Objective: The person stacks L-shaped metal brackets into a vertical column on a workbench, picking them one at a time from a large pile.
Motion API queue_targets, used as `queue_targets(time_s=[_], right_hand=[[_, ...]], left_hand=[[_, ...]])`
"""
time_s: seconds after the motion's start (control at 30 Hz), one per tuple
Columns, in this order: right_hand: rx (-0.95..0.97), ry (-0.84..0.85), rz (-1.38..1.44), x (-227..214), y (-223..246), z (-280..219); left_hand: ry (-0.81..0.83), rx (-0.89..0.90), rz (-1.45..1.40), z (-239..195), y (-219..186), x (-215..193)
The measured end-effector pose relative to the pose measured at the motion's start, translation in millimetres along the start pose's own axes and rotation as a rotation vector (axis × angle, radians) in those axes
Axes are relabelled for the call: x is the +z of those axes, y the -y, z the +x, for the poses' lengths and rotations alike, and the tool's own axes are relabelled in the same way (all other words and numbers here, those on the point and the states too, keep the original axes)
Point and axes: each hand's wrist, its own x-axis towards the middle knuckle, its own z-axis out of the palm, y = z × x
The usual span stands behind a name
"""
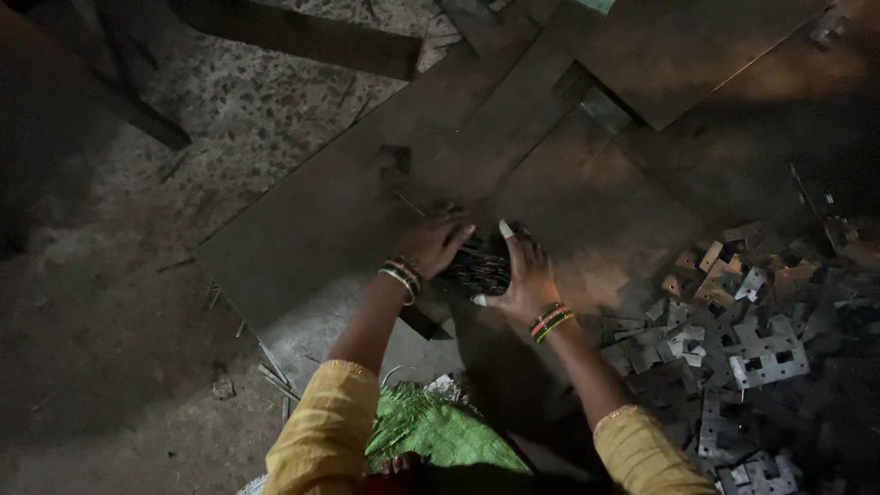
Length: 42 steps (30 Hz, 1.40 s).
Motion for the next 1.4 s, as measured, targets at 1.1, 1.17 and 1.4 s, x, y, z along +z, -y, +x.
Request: queue_targets(time_s=[1.1,1.17,1.4], right_hand=[[0.202,-0.307,0.181,54.0,68.7,-21.1],[0.222,-0.242,0.23,54.2,69.3,-21.4],[0.325,-0.113,0.256,66.0,75.2,-40.7]], left_hand=[[0.106,-0.65,-1.03,-1.5,0.8,-8.1],[0.166,-0.652,-0.939,-3.6,1.1,-11.0],[0.137,-0.573,-0.974,-32.2,-24.1,-32.2]])
